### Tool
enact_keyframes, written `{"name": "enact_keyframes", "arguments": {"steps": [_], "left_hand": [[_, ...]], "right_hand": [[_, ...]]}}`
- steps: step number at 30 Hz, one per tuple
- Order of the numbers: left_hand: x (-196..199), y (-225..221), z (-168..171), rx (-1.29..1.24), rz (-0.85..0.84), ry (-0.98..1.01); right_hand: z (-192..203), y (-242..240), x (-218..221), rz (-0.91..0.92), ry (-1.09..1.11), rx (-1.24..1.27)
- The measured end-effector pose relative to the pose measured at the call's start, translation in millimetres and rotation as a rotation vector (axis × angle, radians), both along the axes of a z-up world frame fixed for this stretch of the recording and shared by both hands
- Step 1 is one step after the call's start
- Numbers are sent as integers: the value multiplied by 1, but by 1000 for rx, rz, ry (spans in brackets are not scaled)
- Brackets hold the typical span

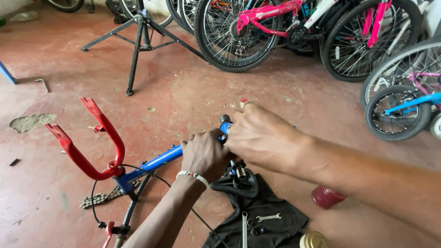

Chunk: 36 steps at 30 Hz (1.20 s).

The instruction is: Removing a crank axle from a bicycle frame using a socket wrench and other hand tools.

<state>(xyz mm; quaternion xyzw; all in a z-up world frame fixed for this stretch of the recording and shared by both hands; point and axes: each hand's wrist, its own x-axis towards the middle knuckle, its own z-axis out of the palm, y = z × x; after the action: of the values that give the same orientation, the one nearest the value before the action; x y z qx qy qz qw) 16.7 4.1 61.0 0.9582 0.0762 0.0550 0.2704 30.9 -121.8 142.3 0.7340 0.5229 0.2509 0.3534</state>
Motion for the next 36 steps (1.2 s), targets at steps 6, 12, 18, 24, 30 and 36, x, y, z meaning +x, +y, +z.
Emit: {"name": "enact_keyframes", "arguments": {"steps": [6, 12, 18, 24, 30, 36], "left_hand": [[-8, 4, 8, -122, -101, -42], [-15, 16, 11, -294, -227, -201], [-23, 29, 27, -387, -269, -5], [29, 27, 44, -230, -438, 320], [52, 9, 55, 117, -587, 652], [60, -7, 61, 289, -504, 606]], "right_hand": [[6, -40, 9, -39, 334, 151], [-2, -77, 1, -205, 654, 450], [14, -45, -20, -483, 702, 407], [0, -23, 6, -157, 316, 74], [-21, -34, 13, -226, 376, 140], [-18, -33, 17, -574, 671, 306]]}}
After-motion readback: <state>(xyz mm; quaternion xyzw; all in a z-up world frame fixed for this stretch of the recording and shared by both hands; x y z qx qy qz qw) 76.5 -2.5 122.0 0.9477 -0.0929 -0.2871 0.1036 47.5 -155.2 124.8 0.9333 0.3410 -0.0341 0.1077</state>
